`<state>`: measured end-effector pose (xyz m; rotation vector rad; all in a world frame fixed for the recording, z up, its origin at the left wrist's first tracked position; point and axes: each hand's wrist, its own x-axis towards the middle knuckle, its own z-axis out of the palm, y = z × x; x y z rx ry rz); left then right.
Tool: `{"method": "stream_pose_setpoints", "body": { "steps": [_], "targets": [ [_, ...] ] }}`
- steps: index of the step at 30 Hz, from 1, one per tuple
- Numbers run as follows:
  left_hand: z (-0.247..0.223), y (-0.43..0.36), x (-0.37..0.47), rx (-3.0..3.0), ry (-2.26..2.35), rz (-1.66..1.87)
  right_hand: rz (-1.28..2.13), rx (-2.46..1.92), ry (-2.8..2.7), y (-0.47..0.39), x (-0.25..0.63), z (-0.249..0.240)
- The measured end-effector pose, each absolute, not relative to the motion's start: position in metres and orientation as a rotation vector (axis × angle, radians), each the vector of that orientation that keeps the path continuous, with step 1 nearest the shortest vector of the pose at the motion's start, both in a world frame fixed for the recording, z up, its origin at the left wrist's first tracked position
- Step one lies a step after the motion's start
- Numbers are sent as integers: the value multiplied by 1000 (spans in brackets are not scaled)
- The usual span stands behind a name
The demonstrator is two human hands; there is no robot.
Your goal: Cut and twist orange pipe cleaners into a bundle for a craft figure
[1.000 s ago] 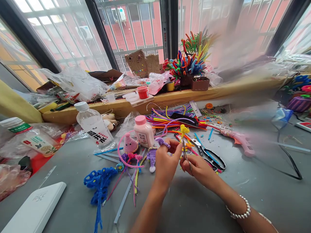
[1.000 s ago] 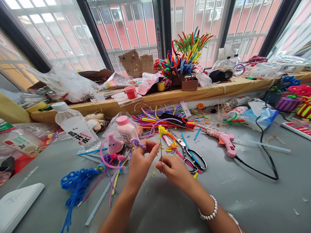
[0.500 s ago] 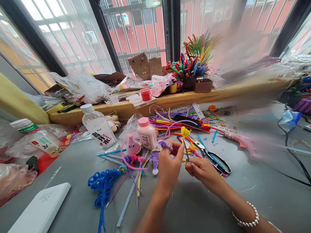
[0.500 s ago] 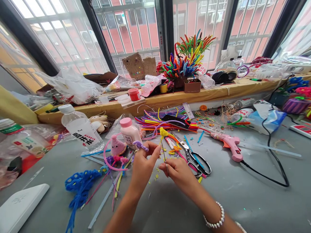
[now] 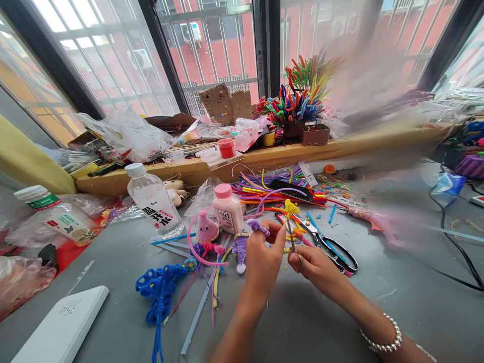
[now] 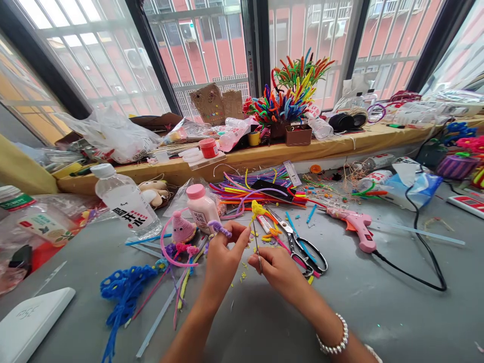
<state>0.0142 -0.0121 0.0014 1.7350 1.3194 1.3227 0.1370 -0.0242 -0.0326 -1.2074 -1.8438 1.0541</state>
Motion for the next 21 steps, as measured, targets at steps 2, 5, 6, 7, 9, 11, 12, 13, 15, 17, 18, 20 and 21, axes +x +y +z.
{"method": "stream_pose_setpoints", "body": {
  "steps": [2,5,6,7,9,11,12,13,15,17,18,20,21],
  "targets": [
    [2,-12,14,1735,1323,1319,1054,-1203,-1854,-24,137,-32],
    [3,-13,15,1726,1326,1314,1040,-1206,-1866,-24,136,-31],
    [4,-14,15,1720,1323,1316,1035,-1214,-1865,-24,136,-30],
    [4,-14,15,1716,1318,1320,1031,-1223,-1863,-25,136,-29],
    [4,-14,15,1711,1301,1331,1025,-1247,-1857,-25,136,-28],
    [4,-14,15,1706,1292,1337,1016,-1264,-1853,-25,136,-27],
    [4,-13,15,1702,1294,1339,1008,-1270,-1851,-25,136,-27],
    [4,-13,15,1699,1298,1338,1002,-1274,-1846,-25,136,-28],
    [4,-13,15,1696,1305,1334,999,-1279,-1837,-25,137,-28],
    [4,-13,15,1697,1299,1332,1006,-1267,-1839,-24,136,-29],
    [3,-13,15,1700,1290,1330,1009,-1258,-1842,-24,136,-29],
    [3,-13,15,1711,1274,1318,1002,-1245,-1845,-24,136,-28],
    [3,-14,15,1718,1268,1310,994,-1247,-1843,-24,136,-28]
  ]
}}
